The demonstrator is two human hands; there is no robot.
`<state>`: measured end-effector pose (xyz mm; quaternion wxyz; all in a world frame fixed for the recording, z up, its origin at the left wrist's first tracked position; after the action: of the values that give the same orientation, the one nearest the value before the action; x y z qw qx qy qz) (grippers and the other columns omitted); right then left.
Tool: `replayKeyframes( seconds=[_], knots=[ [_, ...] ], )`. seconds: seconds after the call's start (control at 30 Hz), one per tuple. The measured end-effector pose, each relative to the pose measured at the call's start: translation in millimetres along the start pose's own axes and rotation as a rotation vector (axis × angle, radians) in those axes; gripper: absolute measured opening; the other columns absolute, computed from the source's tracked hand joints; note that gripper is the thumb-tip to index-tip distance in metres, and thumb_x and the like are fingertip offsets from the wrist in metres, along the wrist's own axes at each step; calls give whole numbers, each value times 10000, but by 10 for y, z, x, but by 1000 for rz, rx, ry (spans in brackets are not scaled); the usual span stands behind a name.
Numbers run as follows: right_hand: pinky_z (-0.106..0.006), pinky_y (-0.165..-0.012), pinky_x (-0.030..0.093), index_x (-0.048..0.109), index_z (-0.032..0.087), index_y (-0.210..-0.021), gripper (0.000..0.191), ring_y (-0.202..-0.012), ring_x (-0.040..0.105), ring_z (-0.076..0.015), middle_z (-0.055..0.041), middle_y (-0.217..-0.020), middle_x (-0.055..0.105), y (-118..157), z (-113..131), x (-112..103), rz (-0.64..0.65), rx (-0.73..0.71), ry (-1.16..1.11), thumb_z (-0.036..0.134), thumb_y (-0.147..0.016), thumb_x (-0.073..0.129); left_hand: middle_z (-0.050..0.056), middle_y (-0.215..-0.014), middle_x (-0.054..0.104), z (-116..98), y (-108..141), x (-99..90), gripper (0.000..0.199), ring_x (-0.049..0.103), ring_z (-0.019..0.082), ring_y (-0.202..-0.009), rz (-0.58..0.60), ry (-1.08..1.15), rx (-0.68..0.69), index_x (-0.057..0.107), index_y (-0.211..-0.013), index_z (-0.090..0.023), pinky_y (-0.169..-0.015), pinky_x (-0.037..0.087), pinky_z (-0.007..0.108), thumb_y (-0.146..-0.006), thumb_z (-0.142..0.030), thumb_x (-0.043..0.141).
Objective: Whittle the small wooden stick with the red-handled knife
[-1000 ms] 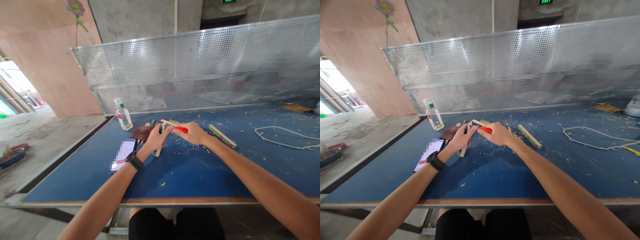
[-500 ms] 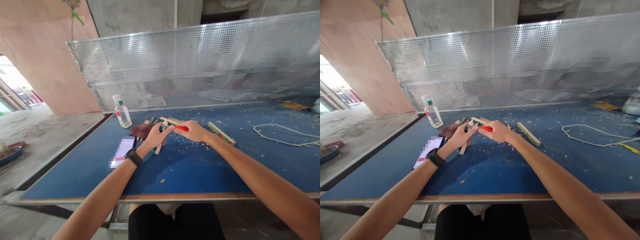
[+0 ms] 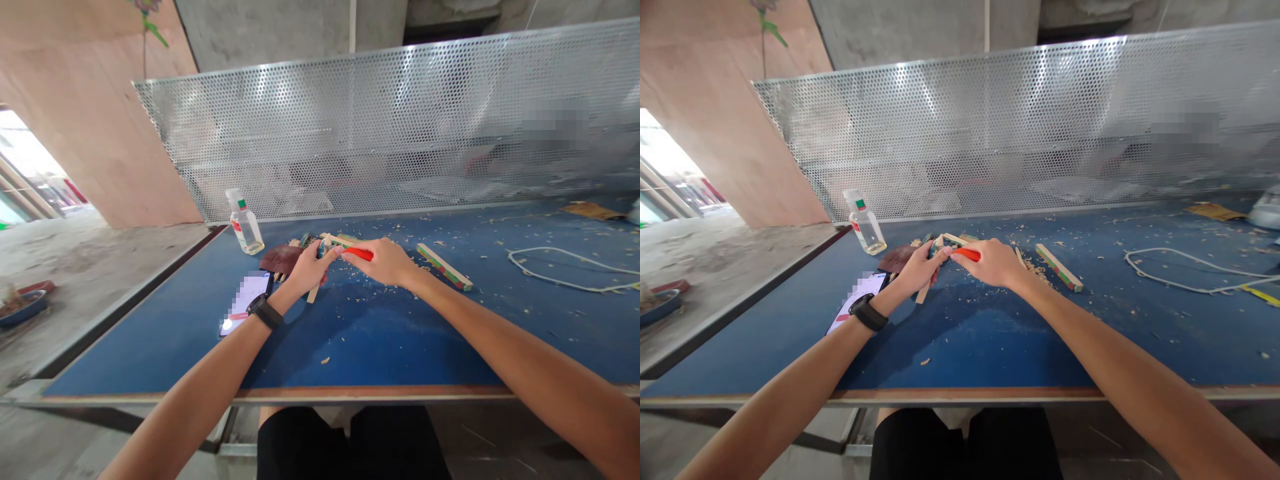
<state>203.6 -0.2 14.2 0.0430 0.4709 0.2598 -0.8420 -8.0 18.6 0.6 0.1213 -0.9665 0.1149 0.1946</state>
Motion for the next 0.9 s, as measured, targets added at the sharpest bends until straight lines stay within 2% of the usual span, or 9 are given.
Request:
replayKeyframes(
  seconds=[0.17,0.3,0.47,0.63,0.77,0.9],
  knots=[
    [-363,-649,421,786,362,-1362,605,-785,715,-279,-79,-904,818,24,68,-4,-44,38,107,736,-991,489,-78,-622,497,-15,-5,-6,345,496,75,-410,-10,32,-39,504,-930,-247,-399,405,238,-976,-526,701],
    [-359,-632,394,770,387,-1383,589,-774,713,-286,-83,-897,811,36,106,11,-82,35,218,732,-993,494,-83,-612,489,-4,-4,0,376,476,65,-406,-12,66,-46,508,-918,-242,-395,396,230,-962,-547,723],
    [-349,-611,346,793,337,-1339,605,-751,700,-279,-94,-846,792,43,133,71,-137,17,298,732,-1007,477,-80,-608,491,-35,9,8,380,474,65,-410,-32,110,-74,519,-897,-234,-400,403,231,-948,-534,748],
    [-339,-603,317,798,315,-1313,601,-742,692,-268,-87,-805,774,59,170,89,-174,36,312,726,-1013,478,-66,-596,502,-73,-4,-26,356,483,74,-411,-61,81,-82,504,-849,-233,-414,408,244,-990,-491,703],
    [-343,-598,313,798,317,-1308,588,-755,695,-275,-92,-820,780,69,229,85,-190,46,297,714,-1018,476,-55,-562,506,-87,1,-14,404,472,88,-403,-66,63,-98,496,-828,-241,-411,384,252,-963,-549,720],
    [-346,-600,321,819,321,-1219,556,-730,680,-275,-98,-843,786,57,258,76,-188,129,228,701,-1027,461,-56,-543,489,-138,53,49,410,462,93,-385,-146,93,-111,486,-837,-244,-414,367,253,-1013,-589,619]
  ],
)
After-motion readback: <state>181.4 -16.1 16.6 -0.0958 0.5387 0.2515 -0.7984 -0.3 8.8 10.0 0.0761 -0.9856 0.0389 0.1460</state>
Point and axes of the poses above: each hand's wrist, its own y-axis away from the middle knuckle, its own x-axis out of the palm, z = x × y, the point moved 1 cm from there along -y, towards the middle knuckle
